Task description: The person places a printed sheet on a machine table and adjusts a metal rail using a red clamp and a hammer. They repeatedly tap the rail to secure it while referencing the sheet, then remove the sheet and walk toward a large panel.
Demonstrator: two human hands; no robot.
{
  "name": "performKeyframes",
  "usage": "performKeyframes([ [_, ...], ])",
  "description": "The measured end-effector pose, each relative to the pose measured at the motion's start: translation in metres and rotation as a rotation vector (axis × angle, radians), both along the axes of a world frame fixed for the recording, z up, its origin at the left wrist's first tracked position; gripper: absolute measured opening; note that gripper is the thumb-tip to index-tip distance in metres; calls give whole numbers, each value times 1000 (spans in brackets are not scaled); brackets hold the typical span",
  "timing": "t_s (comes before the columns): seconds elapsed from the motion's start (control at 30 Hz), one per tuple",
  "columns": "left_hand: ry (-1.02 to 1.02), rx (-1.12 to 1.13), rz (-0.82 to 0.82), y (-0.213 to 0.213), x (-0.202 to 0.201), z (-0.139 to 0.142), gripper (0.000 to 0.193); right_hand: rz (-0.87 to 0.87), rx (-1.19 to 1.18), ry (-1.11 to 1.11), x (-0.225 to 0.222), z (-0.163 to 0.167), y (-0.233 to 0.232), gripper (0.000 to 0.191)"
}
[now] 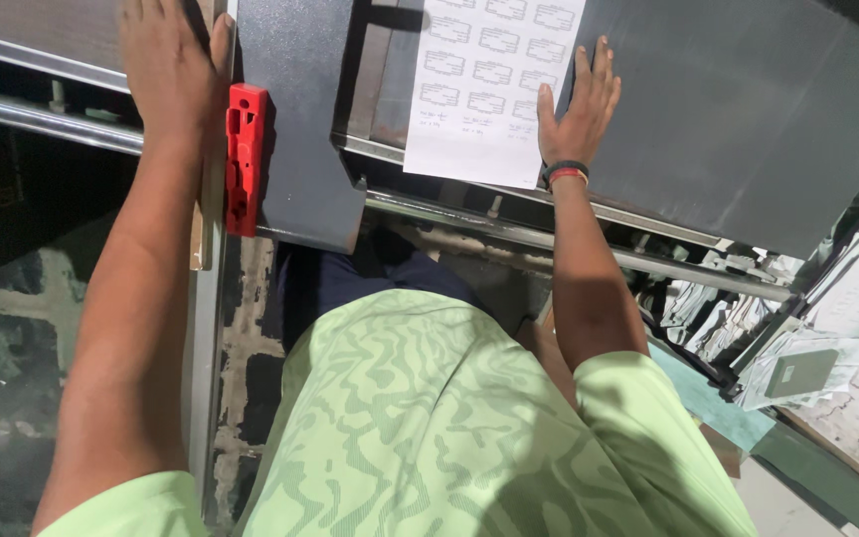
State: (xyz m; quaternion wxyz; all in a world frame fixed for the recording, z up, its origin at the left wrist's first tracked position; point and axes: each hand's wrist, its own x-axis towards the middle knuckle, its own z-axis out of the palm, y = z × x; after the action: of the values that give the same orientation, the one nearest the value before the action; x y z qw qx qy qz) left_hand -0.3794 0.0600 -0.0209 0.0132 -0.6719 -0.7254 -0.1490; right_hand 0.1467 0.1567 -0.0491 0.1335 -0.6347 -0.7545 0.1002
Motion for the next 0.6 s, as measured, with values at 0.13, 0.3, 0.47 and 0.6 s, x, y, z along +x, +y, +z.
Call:
performKeyframes([
  [0.13,-28,-14,7,-2,2,4,46,-2,-7,-2,1,-1,-1,68],
  [0.3,-21,-21,-2,0,2,10,45,2,-4,6,0,-1,-1,68],
  [0.47,-30,-25,7,-1,4,12,46,2,-2,12,-1,0,-1,68],
  [0.6,-33,-35,14,-1,4,14,46,8,0,8,-1,1,-1,68],
])
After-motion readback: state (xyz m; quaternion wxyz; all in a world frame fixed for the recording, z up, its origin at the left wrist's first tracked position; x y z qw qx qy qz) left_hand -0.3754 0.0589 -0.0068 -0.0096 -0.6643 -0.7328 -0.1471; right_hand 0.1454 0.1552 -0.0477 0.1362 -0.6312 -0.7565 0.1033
